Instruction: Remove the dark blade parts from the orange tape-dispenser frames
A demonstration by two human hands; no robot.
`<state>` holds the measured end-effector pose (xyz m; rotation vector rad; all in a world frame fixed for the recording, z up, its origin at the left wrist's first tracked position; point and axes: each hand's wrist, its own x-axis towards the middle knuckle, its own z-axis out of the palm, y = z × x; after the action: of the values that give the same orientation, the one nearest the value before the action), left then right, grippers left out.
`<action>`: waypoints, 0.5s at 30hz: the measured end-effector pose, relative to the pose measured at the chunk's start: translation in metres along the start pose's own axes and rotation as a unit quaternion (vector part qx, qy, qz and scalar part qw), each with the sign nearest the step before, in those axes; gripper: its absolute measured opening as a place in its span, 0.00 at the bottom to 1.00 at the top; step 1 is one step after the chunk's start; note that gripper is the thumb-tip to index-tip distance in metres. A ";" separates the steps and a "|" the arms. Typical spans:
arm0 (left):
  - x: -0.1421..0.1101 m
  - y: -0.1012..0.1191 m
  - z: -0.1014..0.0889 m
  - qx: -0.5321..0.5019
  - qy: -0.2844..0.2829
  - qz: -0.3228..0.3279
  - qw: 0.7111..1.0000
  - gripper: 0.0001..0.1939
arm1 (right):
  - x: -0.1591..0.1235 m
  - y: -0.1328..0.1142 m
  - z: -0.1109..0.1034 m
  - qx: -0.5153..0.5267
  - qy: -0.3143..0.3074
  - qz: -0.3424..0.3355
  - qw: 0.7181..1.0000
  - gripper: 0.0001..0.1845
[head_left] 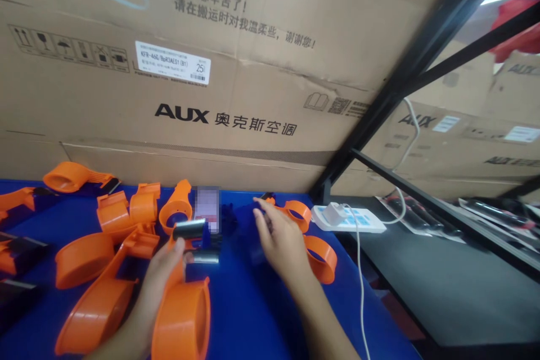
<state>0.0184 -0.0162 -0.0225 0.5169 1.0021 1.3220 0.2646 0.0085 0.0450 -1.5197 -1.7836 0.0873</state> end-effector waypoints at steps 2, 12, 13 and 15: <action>0.005 0.000 0.003 -0.001 0.003 -0.023 1.000 0.27 | 0.007 0.016 -0.007 -0.093 0.005 0.016 0.996 0.20; 0.005 -0.005 0.006 0.037 0.011 0.015 0.999 0.21 | 0.006 0.025 -0.007 -0.218 -0.083 0.003 0.972 0.15; 0.003 -0.005 0.008 0.038 0.009 0.016 0.999 0.21 | 0.006 0.024 -0.007 -0.225 -0.089 0.004 0.970 0.14; 0.000 -0.004 0.010 0.030 0.004 0.015 0.999 0.21 | 0.005 0.026 -0.006 -0.232 -0.094 0.005 0.968 0.14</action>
<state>0.0290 -0.0151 -0.0210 0.5748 1.0470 1.3244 0.2887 0.0175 0.0382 -1.8988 -2.0450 -0.2042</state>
